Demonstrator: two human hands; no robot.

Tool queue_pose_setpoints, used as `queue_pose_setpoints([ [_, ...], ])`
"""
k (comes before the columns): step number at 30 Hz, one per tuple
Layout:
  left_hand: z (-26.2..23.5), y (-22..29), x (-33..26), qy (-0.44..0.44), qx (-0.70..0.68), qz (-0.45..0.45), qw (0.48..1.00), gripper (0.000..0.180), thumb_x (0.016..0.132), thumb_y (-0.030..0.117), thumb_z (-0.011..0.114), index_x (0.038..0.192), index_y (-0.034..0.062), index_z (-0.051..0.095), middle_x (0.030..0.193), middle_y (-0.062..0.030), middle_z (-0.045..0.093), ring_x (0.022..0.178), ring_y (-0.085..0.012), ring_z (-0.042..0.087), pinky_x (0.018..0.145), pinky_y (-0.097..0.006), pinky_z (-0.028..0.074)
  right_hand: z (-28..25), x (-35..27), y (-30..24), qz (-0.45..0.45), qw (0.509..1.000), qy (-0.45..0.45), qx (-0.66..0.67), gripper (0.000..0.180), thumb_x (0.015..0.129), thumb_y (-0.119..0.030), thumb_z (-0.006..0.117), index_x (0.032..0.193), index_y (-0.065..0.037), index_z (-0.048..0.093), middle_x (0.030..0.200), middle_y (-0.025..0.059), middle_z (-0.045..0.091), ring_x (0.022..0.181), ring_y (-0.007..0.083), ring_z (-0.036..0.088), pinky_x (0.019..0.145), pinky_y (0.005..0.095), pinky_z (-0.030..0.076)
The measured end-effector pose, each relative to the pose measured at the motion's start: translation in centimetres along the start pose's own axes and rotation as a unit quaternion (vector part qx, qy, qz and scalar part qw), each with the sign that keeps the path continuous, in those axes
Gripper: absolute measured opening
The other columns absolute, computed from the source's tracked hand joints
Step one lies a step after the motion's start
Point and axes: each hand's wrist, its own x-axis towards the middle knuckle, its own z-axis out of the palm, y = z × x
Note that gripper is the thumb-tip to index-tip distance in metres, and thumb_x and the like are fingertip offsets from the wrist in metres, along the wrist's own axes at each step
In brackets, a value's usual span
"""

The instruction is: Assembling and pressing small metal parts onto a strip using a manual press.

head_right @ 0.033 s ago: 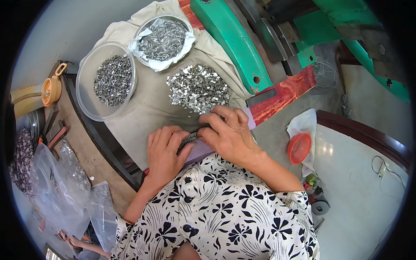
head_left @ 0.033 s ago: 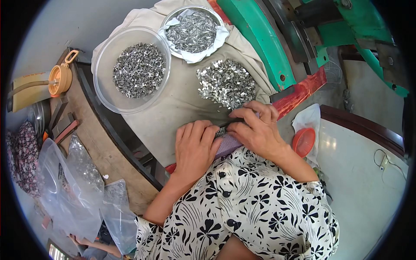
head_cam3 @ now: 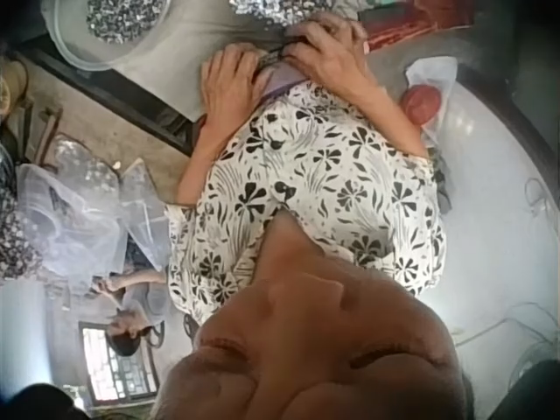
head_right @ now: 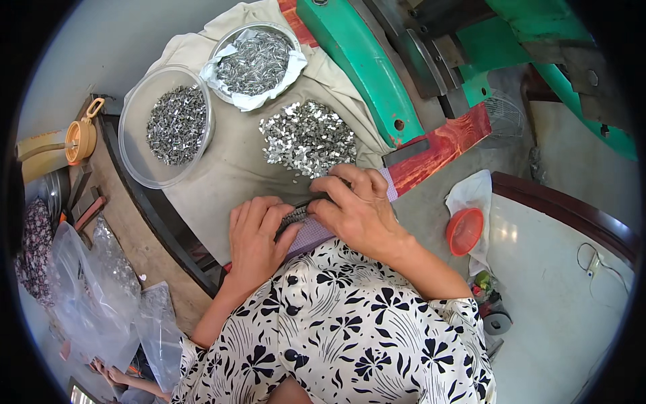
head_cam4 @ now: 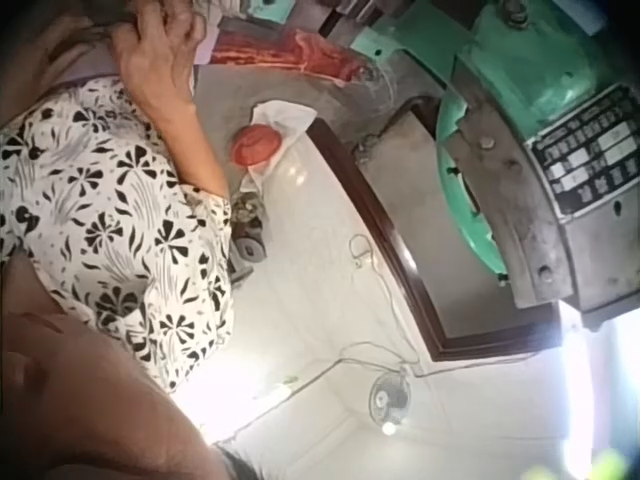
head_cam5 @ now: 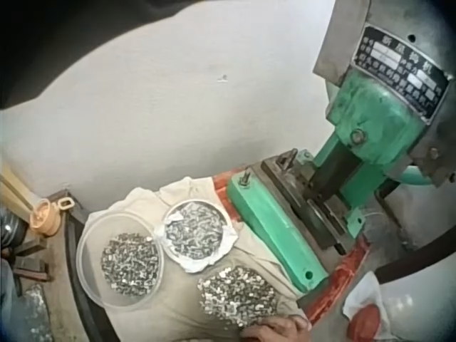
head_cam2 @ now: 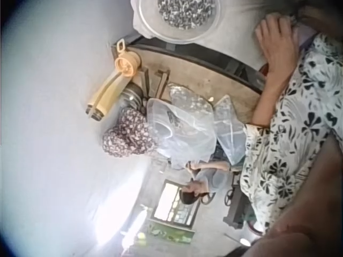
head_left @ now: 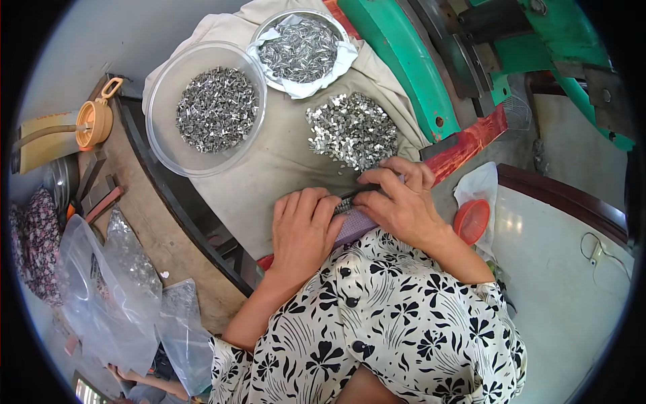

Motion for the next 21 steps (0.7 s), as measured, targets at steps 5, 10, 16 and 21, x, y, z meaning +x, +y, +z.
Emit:
queue_pose_setpoints([
  [5,-0.3,-0.2,0.0,0.008,-0.008,-0.009,1.0,0.034,0.075,0.015,0.08,0.104,0.0078,0.064,0.104,-0.0077,0.06,0.096,-0.0274,0.059,0.085,-0.04,0.041,-1.5,0.1,0.9,0.029,0.998,0.008,0.051,0.023,0.064,-0.023,0.082,0.086,-0.024,0.076,0.109,-0.0064,0.064,0.111,0.0251,0.05,0.093,0.0411,0.032],
  [10,-0.5,-0.4,-0.1,0.012,-0.027,0.004,1.0,0.028,0.076,0.015,0.077,0.101,0.0082,0.066,0.101,-0.0051,0.06,0.094,-0.0258,0.058,0.086,-0.039,0.041,-1.3,-0.8,1.6,0.041,0.997,0.031,0.054,0.024,0.062,-0.024,0.083,0.085,-0.025,0.077,0.108,-0.0049,0.065,0.109,0.0273,0.051,0.095,0.0411,0.031],
  [16,-0.2,-0.3,0.3,0.005,-0.018,0.014,1.0,0.027,0.074,0.013,0.076,0.099,0.009,0.066,0.101,-0.0044,0.06,0.094,-0.025,0.058,0.086,-0.039,0.041,-0.6,-0.2,1.4,0.004,0.999,-0.007,0.049,0.02,0.065,-0.023,0.081,0.084,-0.026,0.076,0.114,-0.0064,0.063,0.113,0.0272,0.049,0.093,0.0423,0.031],
  [21,0.1,0.1,0.7,0.008,-0.017,0.018,1.0,0.024,0.076,0.014,0.077,0.096,0.0088,0.066,0.1,-0.0044,0.061,0.092,-0.0248,0.059,0.084,-0.038,0.041,0.2,-0.2,1.1,-0.011,1.0,-0.017,0.02,0.02,0.069,-0.021,0.079,0.087,-0.023,0.072,0.113,-0.0091,0.062,0.113,0.0248,0.049,0.091,0.0416,0.03],
])
